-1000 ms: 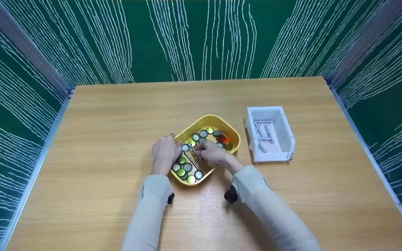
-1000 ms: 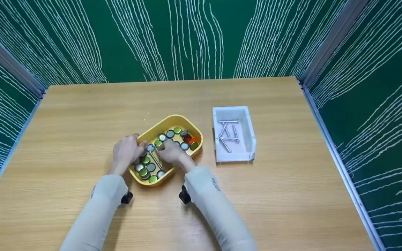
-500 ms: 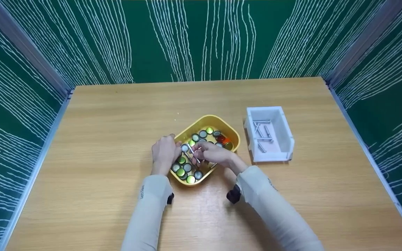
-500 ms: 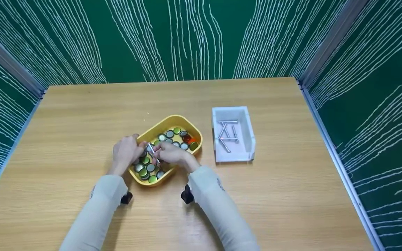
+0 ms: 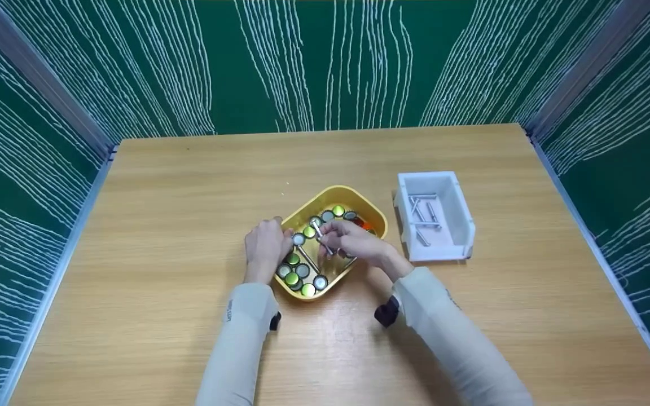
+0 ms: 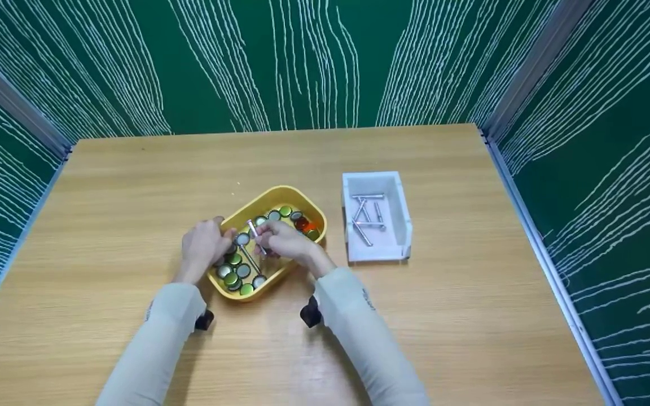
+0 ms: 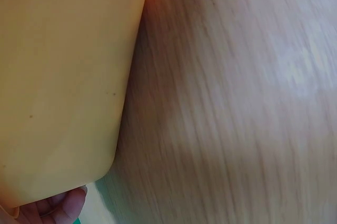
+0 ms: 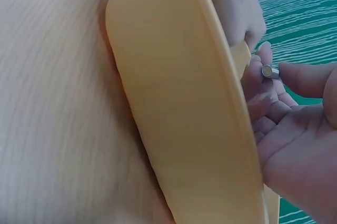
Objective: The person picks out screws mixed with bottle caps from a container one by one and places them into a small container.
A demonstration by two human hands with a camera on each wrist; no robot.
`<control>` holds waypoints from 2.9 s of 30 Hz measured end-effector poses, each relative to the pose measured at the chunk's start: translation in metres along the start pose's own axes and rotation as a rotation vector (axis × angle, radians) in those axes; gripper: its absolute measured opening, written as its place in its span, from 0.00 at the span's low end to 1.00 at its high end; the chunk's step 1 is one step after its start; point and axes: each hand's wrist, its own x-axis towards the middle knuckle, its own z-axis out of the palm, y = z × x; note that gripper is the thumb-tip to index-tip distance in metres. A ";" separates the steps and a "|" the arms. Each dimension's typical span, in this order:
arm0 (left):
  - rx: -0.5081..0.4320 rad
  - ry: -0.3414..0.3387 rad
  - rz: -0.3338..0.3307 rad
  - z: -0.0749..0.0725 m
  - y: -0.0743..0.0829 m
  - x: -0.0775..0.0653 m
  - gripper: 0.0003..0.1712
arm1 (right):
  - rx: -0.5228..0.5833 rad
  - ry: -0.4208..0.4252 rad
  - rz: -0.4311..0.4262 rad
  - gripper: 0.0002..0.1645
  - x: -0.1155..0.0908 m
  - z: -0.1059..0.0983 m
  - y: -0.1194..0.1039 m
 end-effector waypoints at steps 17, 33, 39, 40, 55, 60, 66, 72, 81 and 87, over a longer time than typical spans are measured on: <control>-0.024 -0.019 -0.002 0.000 0.000 0.000 0.19 | 0.105 0.188 -0.044 0.14 -0.030 -0.048 -0.014; -0.011 0.000 0.001 0.001 -0.001 0.000 0.20 | 0.151 0.467 -0.025 0.14 -0.062 -0.107 -0.011; -0.012 0.003 -0.003 0.001 0.000 0.000 0.20 | 0.157 0.560 0.027 0.14 -0.067 -0.122 0.001; -0.014 0.003 -0.004 0.001 0.000 0.000 0.20 | 0.156 0.577 0.037 0.13 -0.068 -0.124 0.003; -0.017 -0.011 -0.003 0.001 0.000 0.000 0.20 | -0.146 0.719 0.316 0.19 -0.063 -0.127 0.046; -0.001 0.008 0.000 0.001 0.000 0.000 0.18 | -0.212 0.731 0.300 0.12 -0.061 -0.125 0.055; -0.010 -0.023 -0.011 0.001 0.001 0.000 0.19 | -0.231 0.731 0.319 0.11 -0.060 -0.124 0.061; -0.024 -0.040 -0.008 0.000 0.001 0.000 0.20 | -0.249 0.731 0.344 0.19 -0.061 -0.124 0.063; -0.012 -0.041 -0.015 0.000 0.000 0.001 0.21 | -0.450 0.714 0.374 0.26 -0.064 -0.126 0.060; -0.016 -0.032 -0.009 0.001 0.000 0.001 0.21 | -0.520 0.746 0.349 0.27 -0.067 -0.128 0.054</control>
